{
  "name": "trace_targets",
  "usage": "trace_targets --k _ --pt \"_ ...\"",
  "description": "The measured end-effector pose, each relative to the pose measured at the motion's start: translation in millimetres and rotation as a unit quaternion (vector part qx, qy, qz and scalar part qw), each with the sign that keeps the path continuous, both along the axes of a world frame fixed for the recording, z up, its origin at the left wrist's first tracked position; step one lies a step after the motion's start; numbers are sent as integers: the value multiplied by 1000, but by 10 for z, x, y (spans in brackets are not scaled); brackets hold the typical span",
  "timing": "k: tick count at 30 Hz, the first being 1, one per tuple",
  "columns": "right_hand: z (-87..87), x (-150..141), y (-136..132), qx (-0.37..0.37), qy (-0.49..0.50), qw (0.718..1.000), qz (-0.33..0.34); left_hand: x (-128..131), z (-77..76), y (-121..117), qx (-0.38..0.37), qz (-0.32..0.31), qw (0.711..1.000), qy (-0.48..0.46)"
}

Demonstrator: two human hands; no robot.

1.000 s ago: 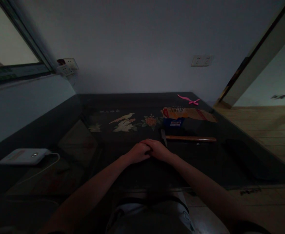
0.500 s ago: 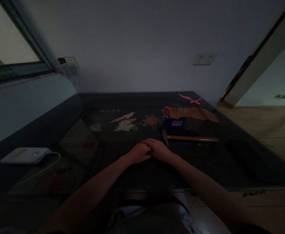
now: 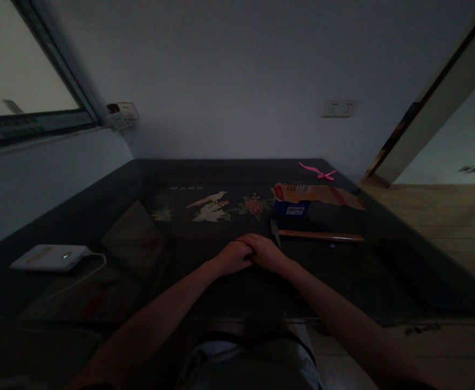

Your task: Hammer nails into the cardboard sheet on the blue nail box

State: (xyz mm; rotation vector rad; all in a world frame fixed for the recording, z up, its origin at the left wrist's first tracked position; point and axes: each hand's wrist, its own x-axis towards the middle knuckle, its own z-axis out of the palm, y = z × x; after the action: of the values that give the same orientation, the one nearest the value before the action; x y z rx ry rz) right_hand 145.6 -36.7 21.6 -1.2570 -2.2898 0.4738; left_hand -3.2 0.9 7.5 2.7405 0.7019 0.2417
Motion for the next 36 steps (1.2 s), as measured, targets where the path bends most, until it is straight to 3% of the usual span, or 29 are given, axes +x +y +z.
trace_targets --k 36 --pt "1 10 12 -12 -20 1000 2 24 43 -23 -7 5 1000 9"
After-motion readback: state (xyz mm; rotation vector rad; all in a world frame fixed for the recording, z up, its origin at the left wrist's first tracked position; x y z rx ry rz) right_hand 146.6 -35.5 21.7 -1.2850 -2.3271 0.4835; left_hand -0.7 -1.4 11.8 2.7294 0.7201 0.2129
